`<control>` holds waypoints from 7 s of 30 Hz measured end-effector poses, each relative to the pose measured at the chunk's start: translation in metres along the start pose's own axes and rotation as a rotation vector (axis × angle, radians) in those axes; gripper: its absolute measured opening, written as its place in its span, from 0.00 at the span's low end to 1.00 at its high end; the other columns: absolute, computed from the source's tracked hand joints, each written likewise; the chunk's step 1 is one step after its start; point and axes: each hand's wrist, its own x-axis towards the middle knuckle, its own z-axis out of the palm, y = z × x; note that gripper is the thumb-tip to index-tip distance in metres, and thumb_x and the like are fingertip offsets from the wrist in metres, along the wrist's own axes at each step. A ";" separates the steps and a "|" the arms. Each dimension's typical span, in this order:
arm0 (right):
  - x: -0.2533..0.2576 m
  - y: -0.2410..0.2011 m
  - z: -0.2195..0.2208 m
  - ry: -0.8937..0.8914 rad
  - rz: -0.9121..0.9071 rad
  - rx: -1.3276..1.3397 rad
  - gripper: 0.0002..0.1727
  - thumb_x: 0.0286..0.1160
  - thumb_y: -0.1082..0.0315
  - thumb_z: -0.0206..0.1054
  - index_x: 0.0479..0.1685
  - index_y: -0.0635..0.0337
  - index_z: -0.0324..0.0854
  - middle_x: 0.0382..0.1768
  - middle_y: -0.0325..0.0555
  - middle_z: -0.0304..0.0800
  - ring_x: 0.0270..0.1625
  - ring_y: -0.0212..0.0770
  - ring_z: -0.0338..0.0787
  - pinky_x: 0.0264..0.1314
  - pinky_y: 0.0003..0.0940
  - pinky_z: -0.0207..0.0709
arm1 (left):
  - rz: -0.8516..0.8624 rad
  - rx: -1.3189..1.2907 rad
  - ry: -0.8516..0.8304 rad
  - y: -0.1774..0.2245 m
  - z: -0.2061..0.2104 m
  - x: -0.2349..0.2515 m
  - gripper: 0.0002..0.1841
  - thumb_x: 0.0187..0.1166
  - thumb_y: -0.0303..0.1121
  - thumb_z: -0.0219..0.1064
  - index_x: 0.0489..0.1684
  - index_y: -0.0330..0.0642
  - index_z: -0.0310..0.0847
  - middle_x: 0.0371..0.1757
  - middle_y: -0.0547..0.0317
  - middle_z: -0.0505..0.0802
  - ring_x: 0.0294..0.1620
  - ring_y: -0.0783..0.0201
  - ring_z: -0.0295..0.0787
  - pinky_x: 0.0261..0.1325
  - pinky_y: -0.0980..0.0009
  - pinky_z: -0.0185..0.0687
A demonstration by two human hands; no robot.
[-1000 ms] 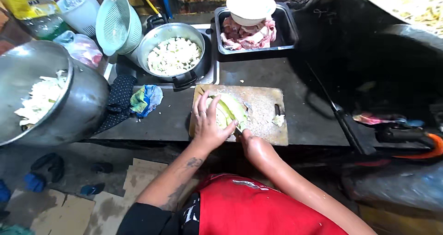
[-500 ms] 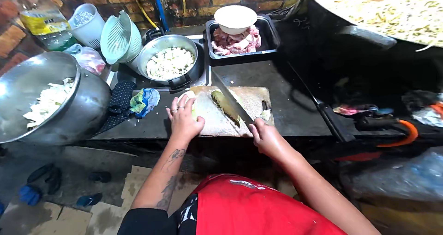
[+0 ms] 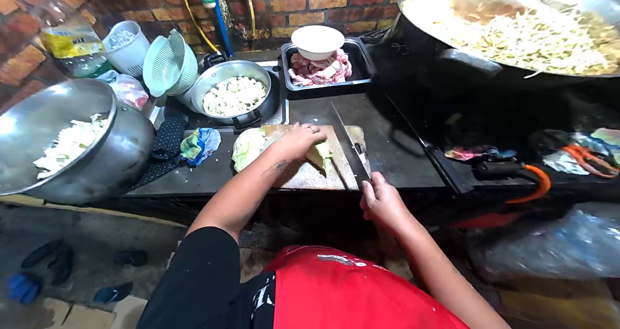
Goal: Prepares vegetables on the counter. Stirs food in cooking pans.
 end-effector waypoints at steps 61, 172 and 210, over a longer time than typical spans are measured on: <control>-0.002 -0.065 0.056 -0.286 0.049 -0.491 0.17 0.96 0.61 0.44 0.68 0.63 0.67 0.38 0.57 0.87 0.43 0.55 0.94 0.49 0.52 0.86 | -0.226 -0.296 0.366 0.015 0.032 -0.104 0.25 0.65 0.13 0.73 0.62 0.45 0.89 0.69 0.45 0.88 0.74 0.38 0.81 0.75 0.44 0.78; -0.071 0.039 -0.066 0.275 0.059 -0.087 0.19 0.94 0.58 0.45 0.57 0.65 0.73 0.20 0.49 0.75 0.17 0.44 0.80 0.21 0.47 0.77 | -0.344 -1.122 0.498 -0.021 0.010 -0.060 0.35 0.60 0.22 0.82 0.73 0.41 0.78 0.62 0.54 0.93 0.56 0.63 0.92 0.59 0.63 0.89; -0.114 0.068 -0.070 0.342 0.064 -0.013 0.27 0.93 0.51 0.45 0.62 0.71 0.73 0.23 0.53 0.79 0.17 0.45 0.82 0.21 0.48 0.80 | -0.240 -0.572 0.031 -0.014 0.020 0.002 0.50 0.73 0.56 0.75 0.94 0.45 0.54 0.87 0.38 0.71 0.87 0.42 0.68 0.86 0.41 0.63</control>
